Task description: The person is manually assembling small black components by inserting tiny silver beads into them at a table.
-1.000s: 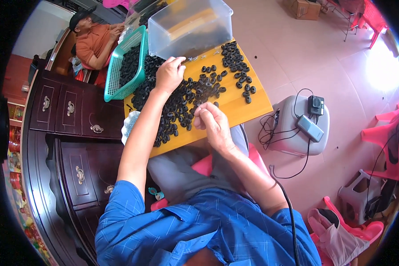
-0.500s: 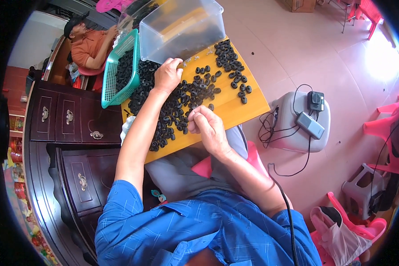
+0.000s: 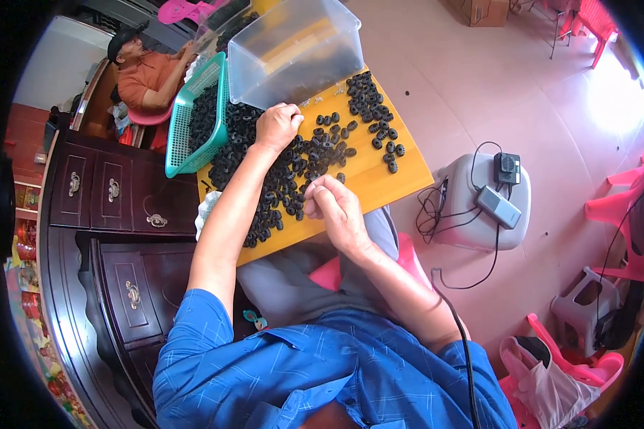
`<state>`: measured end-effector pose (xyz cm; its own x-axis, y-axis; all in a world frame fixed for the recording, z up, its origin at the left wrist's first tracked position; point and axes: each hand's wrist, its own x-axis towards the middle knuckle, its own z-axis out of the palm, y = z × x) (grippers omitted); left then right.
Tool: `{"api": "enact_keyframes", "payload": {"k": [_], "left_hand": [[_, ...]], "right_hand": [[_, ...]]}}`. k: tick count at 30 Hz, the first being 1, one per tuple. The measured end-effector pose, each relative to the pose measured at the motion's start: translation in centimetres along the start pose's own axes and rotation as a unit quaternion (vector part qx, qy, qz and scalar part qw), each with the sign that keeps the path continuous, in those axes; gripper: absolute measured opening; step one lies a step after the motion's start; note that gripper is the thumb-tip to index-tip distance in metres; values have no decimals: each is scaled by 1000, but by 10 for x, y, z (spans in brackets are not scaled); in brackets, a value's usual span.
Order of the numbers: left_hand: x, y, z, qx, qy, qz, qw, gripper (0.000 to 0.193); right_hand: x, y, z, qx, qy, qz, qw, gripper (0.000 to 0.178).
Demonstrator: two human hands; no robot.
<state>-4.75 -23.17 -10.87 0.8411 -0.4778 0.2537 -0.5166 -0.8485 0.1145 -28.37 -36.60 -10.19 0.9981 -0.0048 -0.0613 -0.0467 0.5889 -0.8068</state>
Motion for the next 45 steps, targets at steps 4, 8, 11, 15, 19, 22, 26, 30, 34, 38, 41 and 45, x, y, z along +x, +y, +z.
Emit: {"api": "enact_keyframes", "payload": {"k": [4, 8, 11, 15, 19, 22, 26, 30, 34, 38, 41, 45], "left_hand": [[1, -3, 5, 30, 10, 27, 999, 9], [-3, 0, 1, 10, 38, 36, 999, 7], [-9, 17, -25, -71, 99, 66, 990, 5], [-35, 65, -101, -129, 211, 174, 953, 6], [-79, 114, -175, -104, 322, 327, 882, 19], [-94, 123, -188, -95, 346, 341, 869, 21], [-52, 61, -112, 0, 193, 181, 964, 22], [-61, 20, -69, -162, 178, 31, 970, 19], [-62, 9, -68, -177, 154, 22, 972, 17], [-63, -10, -59, -160, 118, -28, 980, 20], [-55, -17, -48, -125, 95, -18, 988, 22], [-35, -19, -29, -54, 91, 18, 994, 18]], "right_hand": [[0, 2, 0, -10, -3, -6, 1000, 21], [0, 5, -2, -12, -5, -14, 1000, 22], [1, 4, -1, -7, -4, -13, 1000, 22], [0, 2, 3, -1, -5, -2, 1000, 21], [0, 3, -3, -4, 0, -6, 1000, 21], [-1, 1, -2, -4, -2, -3, 1000, 21], [-1, 4, 4, -4, -6, -4, 1000, 21], [0, 4, 1, -2, -7, -6, 1000, 21], [-1, 3, 1, 6, -4, 1, 1000, 20], [-1, 3, 1, -2, -9, 1, 1000, 21], [1, 2, 1, -3, -6, -4, 1000, 21], [1, 2, 0, 5, -7, -2, 1000, 20]]}}
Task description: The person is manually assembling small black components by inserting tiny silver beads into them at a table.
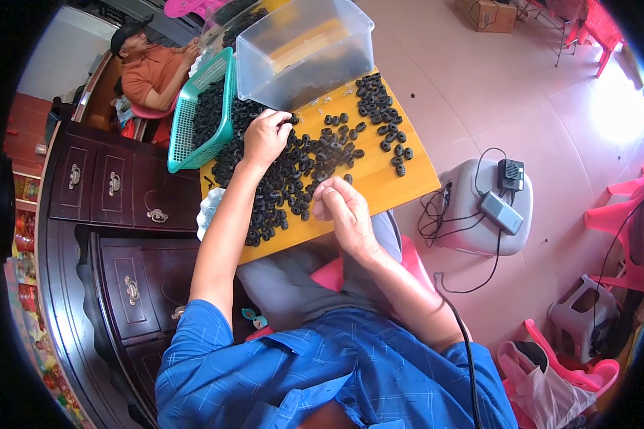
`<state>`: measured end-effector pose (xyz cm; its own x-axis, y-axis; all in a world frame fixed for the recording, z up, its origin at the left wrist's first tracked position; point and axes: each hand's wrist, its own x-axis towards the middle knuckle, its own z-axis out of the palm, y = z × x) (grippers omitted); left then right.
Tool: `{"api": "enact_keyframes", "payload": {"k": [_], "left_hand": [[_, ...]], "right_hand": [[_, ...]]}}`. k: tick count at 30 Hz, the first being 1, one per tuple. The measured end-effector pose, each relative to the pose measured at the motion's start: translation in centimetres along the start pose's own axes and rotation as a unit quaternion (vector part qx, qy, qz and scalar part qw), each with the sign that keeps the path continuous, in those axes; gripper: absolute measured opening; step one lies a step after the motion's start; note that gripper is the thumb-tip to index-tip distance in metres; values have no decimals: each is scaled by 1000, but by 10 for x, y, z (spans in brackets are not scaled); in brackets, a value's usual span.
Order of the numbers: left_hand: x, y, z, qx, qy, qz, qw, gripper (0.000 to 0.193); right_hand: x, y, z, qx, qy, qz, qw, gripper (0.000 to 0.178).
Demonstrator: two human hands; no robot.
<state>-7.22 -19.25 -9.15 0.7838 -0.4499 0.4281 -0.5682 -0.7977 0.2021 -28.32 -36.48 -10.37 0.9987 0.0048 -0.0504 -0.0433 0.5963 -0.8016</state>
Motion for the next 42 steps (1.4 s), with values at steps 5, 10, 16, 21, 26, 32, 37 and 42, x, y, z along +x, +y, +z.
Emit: {"api": "enact_keyframes", "payload": {"k": [5, 10, 16, 21, 26, 32, 37, 42], "left_hand": [[15, -4, 20, 52, -47, 24, 997, 12], [23, -9, 28, 96, -86, 109, 986, 6], [29, 0, 23, 96, -89, 138, 982, 6], [10, 18, -10, -138, 7, 15, 990, 6], [-65, 31, -59, -371, 19, -96, 923, 8], [-184, 51, -88, -488, 23, -244, 838, 9], [-249, 66, -92, -520, 48, -311, 794, 7], [-272, 71, -94, -547, 79, -311, 773, 8]], "right_hand": [[0, 1, -1, 4, 2, 6, 1000, 20], [-3, 0, -1, 2, 0, 6, 1000, 21], [-2, -4, -1, -16, 1, 13, 1000, 21], [2, -4, -2, -27, 36, -16, 999, 21], [4, -3, -2, -36, 50, -11, 998, 22], [-1, 7, 6, -416, 43, -102, 902, 10], [-1, 19, 2, -661, -3, -209, 721, 17], [3, 25, -3, -703, -20, -216, 678, 21]]}}
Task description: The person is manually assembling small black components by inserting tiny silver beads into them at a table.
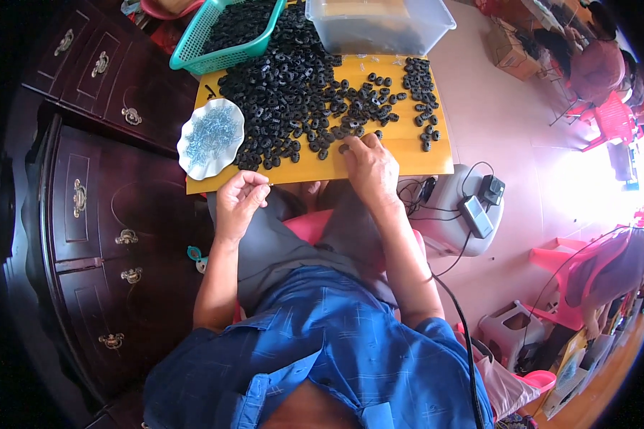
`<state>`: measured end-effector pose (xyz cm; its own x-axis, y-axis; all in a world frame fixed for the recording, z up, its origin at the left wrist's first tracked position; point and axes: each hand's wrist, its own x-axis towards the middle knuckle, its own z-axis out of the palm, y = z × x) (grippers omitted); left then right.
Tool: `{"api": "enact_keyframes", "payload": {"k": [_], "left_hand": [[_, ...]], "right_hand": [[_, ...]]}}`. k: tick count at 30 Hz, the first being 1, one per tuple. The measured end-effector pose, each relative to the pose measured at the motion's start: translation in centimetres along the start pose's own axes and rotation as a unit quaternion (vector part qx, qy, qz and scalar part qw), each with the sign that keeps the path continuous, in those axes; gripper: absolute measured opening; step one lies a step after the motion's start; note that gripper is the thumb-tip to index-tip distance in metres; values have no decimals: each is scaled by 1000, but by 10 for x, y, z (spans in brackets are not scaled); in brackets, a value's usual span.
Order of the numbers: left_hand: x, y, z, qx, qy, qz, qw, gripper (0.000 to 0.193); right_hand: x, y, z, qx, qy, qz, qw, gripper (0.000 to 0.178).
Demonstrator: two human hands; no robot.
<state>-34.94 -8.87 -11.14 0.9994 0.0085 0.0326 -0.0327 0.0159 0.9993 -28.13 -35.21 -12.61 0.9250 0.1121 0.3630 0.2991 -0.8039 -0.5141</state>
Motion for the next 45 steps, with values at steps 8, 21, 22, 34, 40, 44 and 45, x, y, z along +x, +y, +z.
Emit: {"api": "enact_keyframes", "payload": {"k": [8, 21, 22, 34, 40, 44, 45], "left_hand": [[-5, -4, -2, -20, 7, -3, 1000, 7], [-10, -12, 7, 3, -3, -12, 1000, 7], [-9, -12, 9, 3, -4, -12, 1000, 7], [2, 16, 30, 4, -3, 9, 1000, 11], [11, 27, 46, -19, -1, 29, 999, 9], [18, 30, 53, -2, -3, 44, 999, 8], [20, 31, 54, 4, -9, 48, 999, 8]], "right_hand": [[-1, -3, 1, 1, -4, -14, 1000, 24], [-1, -14, 6, -2, -40, -57, 998, 21], [-1, -12, 8, 2, -38, -58, 998, 20], [-2, -23, -9, 338, -58, 8, 939, 22], [-3, -27, -14, 360, -108, 26, 926, 31], [-3, -21, -12, 406, -144, 47, 901, 24], [-3, -21, -12, 425, -158, 53, 890, 21]]}}
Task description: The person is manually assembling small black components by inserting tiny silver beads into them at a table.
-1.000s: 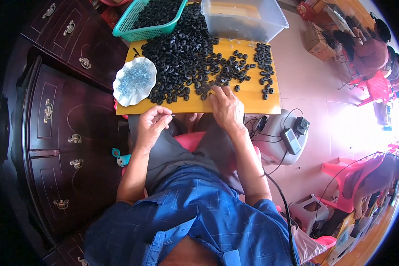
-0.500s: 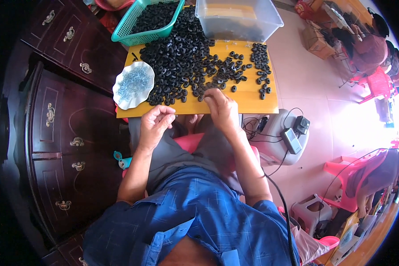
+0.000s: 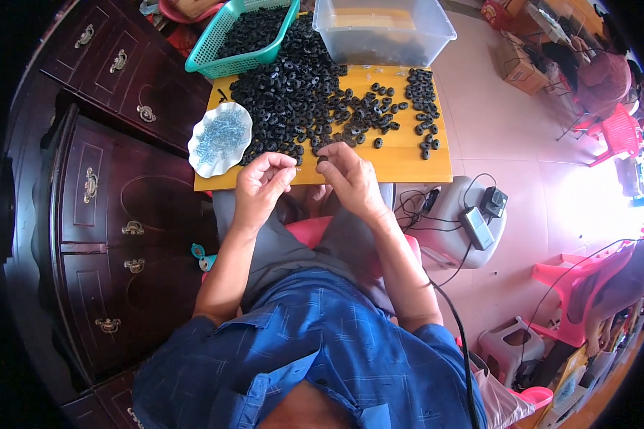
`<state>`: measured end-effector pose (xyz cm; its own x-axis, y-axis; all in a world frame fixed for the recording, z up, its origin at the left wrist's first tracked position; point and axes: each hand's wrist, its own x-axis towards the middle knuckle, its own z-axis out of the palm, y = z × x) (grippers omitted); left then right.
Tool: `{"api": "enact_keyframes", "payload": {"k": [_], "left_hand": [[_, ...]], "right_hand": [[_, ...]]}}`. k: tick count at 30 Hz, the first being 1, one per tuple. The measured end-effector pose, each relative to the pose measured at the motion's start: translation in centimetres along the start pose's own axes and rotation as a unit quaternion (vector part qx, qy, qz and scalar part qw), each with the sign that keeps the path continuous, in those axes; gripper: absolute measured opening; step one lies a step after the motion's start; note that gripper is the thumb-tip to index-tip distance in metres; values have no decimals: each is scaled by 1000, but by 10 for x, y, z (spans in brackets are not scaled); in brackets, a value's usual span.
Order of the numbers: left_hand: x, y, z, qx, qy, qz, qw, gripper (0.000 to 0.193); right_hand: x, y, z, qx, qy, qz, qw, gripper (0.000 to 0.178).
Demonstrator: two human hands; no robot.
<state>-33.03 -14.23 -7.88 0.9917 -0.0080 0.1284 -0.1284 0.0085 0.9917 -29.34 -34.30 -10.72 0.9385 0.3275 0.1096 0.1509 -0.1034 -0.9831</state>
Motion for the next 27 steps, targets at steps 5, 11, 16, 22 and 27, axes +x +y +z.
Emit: {"api": "enact_keyframes", "payload": {"k": [5, 11, 16, 22, 27], "left_hand": [[7, 3, 7, -6, -7, 4, 1000, 8], [11, 4, 12, 23, -17, 6, 1000, 9], [13, 1, 11, 41, -14, 30, 999, 10], [15, 2, 10, 65, -17, 30, 997, 8], [14, 4, 12, 81, -14, 44, 996, 6]], "right_hand": [[0, 4, 1, 107, -30, 13, 994, 21], [0, -1, -1, 198, -57, 26, 978, 20], [0, 2, -1, 229, -57, 39, 971, 19], [1, 5, -2, 232, -55, 35, 971, 20], [1, 6, -1, 216, -44, 30, 975, 20]]}}
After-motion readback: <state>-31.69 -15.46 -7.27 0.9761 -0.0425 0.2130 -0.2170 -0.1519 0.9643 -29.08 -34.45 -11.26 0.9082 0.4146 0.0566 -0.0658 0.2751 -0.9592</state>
